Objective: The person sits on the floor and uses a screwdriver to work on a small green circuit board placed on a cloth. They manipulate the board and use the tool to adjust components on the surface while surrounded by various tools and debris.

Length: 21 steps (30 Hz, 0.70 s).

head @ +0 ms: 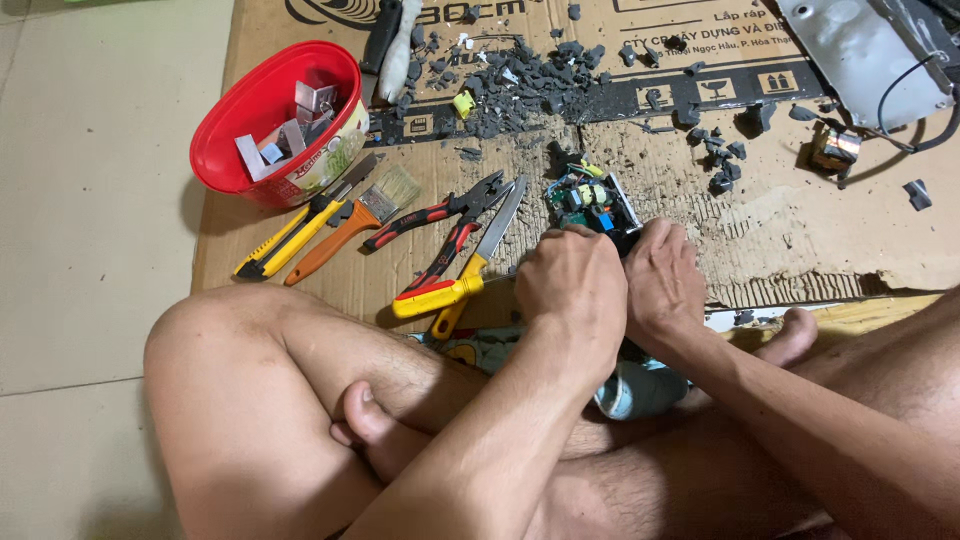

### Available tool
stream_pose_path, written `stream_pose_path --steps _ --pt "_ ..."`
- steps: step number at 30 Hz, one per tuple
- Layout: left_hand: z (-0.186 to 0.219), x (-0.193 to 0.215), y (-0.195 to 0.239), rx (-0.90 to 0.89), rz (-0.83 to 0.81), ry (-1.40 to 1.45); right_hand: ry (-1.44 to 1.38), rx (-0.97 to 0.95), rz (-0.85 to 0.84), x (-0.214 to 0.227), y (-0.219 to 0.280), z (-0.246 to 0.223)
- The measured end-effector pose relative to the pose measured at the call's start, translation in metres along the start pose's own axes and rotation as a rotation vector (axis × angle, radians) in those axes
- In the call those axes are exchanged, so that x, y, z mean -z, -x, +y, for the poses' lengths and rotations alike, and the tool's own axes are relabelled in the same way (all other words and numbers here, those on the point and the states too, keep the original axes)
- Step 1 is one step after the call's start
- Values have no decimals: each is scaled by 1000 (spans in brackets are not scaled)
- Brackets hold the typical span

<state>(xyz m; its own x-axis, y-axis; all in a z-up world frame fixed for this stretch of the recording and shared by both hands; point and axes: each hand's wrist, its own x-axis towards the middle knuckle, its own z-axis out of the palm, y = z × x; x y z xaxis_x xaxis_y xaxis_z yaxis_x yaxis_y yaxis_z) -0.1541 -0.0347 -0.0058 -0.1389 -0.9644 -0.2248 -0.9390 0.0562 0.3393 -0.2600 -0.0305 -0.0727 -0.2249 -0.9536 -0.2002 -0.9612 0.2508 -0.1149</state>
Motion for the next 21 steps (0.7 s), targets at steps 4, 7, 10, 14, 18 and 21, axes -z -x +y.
stream_pose_path --steps 4,7,10,14,18,21 --pt "3 -3 -1 4 -52 -42 -2 -2 -1 2 -1 0" --pt "6 2 7 17 -42 -31 -4 -11 -13 -3 -2 1" --pt "6 -2 -3 7 -59 -36 -3 -25 -9 0 0 0" --pt "5 2 8 2 -114 -47 -10 -20 -4 9 6 -6" --pt "5 13 16 36 -162 30 -41 -15 -3 -1 -1 0" --pt "1 16 24 23 -171 71 -66 -21 -13 -4 -2 2"
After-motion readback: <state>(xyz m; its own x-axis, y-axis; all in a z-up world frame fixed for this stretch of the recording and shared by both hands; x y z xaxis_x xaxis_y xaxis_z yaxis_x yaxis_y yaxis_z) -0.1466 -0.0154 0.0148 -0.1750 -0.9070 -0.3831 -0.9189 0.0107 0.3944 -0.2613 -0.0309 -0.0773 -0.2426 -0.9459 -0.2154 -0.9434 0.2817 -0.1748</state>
